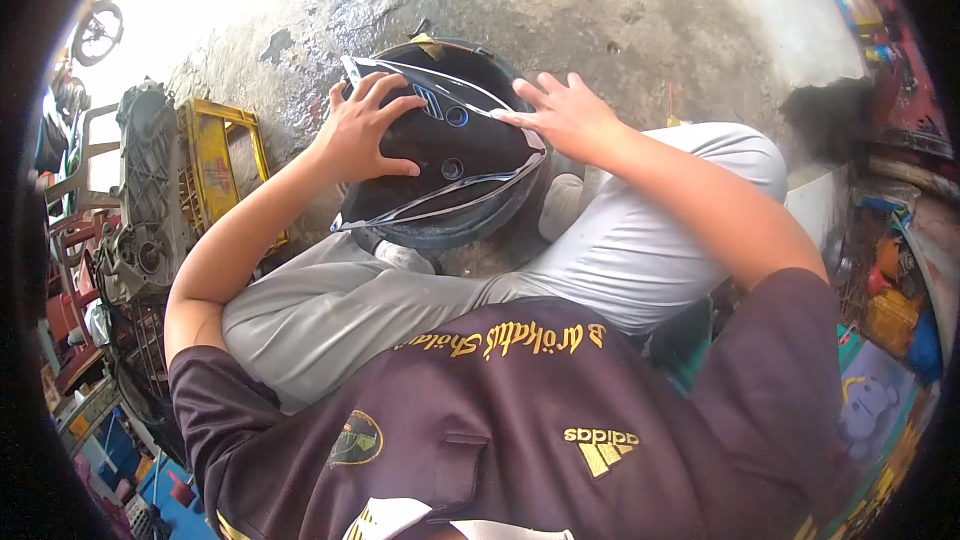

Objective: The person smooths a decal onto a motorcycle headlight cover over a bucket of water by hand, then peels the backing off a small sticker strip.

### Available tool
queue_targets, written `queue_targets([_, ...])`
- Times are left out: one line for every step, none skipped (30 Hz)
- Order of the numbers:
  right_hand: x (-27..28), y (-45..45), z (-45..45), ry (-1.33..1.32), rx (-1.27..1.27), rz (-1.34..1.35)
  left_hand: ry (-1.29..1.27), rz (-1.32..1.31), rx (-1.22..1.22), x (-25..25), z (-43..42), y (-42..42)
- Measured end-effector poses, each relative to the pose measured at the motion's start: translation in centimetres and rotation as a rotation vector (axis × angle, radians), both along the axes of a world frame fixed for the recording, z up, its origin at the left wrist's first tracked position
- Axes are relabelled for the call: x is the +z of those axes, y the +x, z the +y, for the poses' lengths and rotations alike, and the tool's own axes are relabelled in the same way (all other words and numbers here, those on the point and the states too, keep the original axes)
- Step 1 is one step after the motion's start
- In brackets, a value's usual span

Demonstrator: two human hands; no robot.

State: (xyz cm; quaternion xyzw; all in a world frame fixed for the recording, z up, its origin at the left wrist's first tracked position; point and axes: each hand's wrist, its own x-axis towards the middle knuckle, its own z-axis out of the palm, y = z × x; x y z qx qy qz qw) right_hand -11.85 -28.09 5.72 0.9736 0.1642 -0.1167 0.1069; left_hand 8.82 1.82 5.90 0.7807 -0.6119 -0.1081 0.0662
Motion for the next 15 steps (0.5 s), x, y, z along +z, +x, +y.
queue_targets([-0.1,0.6,0.3,0.002,-0.002,-0.001,0.014,-0.006,0.002,0.0,-0.1,0.0])
queue_targets([-0.3,1.6,1.0,0.04,-0.011,0.004,0.016,-0.009,0.001,0.1,-0.1,0.0])
queue_targets([-0.2,2.4,1.7,0.078,-0.019,0.008,0.026,0.002,0.002,0.2,-0.1,0.0])
queue_targets([-0.2,2.8,2.1,0.08,-0.022,0.005,0.035,0.014,0.003,0.3,-0.2,0.0])
queue_targets([0.1,3.1,2.3,0.063,-0.026,0.005,0.034,0.012,-0.002,0.3,-0.2,0.0])
queue_targets([0.3,3.2,2.4,0.044,-0.031,0.006,0.04,0.011,-0.002,0.3,-0.1,0.1])
queue_targets([0.4,2.6,2.0,0.04,-0.036,0.008,0.045,0.012,-0.001,0.3,-0.2,0.0])
queue_targets([0.6,1.7,1.5,0.05,-0.052,0.057,0.042,0.013,-0.002,0.3,-0.3,-0.1])
queue_targets([0.8,1.1,1.1,0.06,-0.066,0.104,0.04,0.014,-0.004,0.3,-0.3,-0.1])
queue_targets([0.7,0.6,0.6,0.059,-0.061,0.104,0.039,0.015,-0.002,0.3,-0.2,0.0])
queue_targets([0.6,0.2,0.3,0.038,-0.072,0.115,0.039,0.014,0.005,0.3,-0.1,0.1])
queue_targets([0.3,-0.2,0.1,0.018,-0.087,0.129,0.029,0.014,0.003,0.2,-0.1,0.1])
queue_targets([0.2,0.0,0.5,0.02,-0.089,0.132,0.019,0.014,-0.003,0.1,-0.1,0.0])
queue_targets([0.1,0.7,1.2,0.059,-0.087,0.093,0.021,0.015,-0.008,0.1,-0.2,0.0])
queue_targets([0.0,1.2,1.7,0.097,-0.083,0.052,0.034,0.011,-0.004,0.2,-0.2,0.0])
